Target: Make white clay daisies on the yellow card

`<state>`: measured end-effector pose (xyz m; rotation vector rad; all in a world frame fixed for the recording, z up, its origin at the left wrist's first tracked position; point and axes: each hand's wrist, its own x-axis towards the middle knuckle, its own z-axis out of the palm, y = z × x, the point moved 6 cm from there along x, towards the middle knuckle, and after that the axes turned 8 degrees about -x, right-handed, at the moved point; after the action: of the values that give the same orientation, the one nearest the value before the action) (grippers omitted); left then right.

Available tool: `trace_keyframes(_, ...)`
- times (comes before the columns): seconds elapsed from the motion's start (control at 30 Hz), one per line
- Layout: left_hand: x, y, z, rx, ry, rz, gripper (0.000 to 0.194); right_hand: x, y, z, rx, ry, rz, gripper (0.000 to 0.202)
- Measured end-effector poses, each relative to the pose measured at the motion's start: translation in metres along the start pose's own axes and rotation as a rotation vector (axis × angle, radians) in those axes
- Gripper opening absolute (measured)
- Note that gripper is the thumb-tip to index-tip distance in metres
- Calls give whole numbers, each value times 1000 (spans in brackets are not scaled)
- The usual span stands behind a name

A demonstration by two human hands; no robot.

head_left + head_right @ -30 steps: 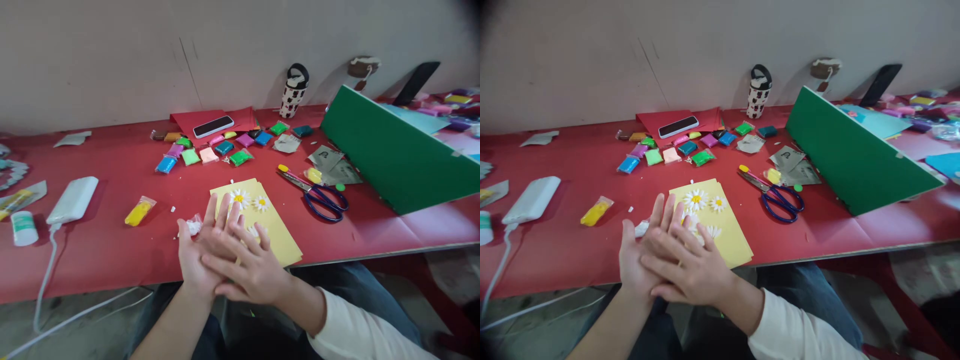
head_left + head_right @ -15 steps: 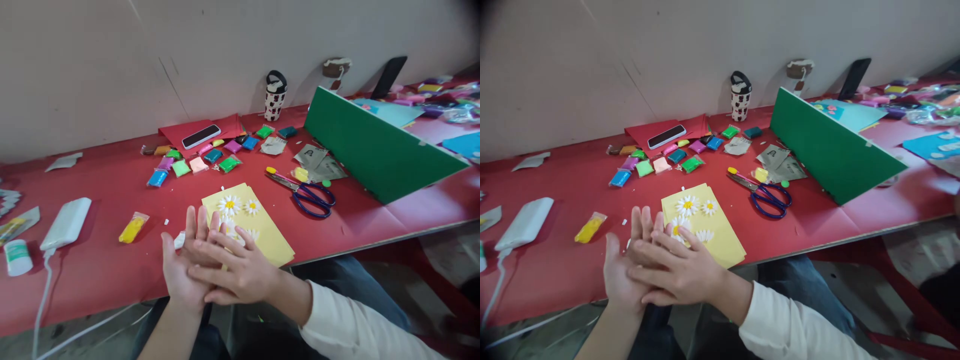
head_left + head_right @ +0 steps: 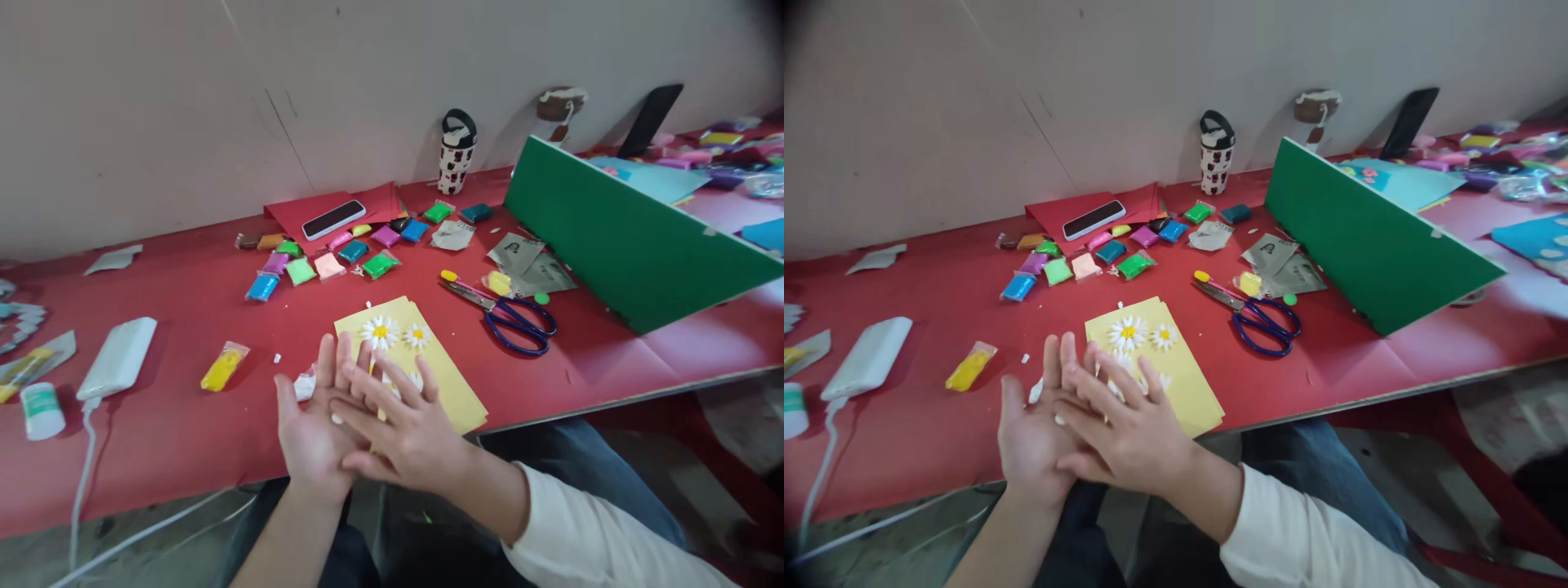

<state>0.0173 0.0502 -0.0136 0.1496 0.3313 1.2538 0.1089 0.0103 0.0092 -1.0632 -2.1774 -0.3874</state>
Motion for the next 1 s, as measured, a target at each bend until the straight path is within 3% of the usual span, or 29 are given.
trace_keyframes(0.23, 1, -6, 5, -33, 30, 28, 56, 2, 1, -4, -22, -20, 35, 50)
trace_keyframes(0.3, 1, -6, 5, -56, 21, 40, 55, 1, -3, -4, 3, -5, -22, 49)
trace_keyframes(0.4, 0, -8, 5, -68, -8, 11, 58, -1, 0, -7, -19, 32, 44, 45)
trace_keyframes(0.53, -3, -7, 5, -90, -27, -5, 61, -2, -5, -8, 9, 21, -49, 46)
trace_keyframes(0.67, -4, -8, 8, -49, -36, -31, 64, -3, -3, -8, 15, -9, -17, 48)
trace_keyframes(1.0, -2, -8, 8, 10, 21, 1, 70, -5, 1, -4, 55, -24, -4, 45)
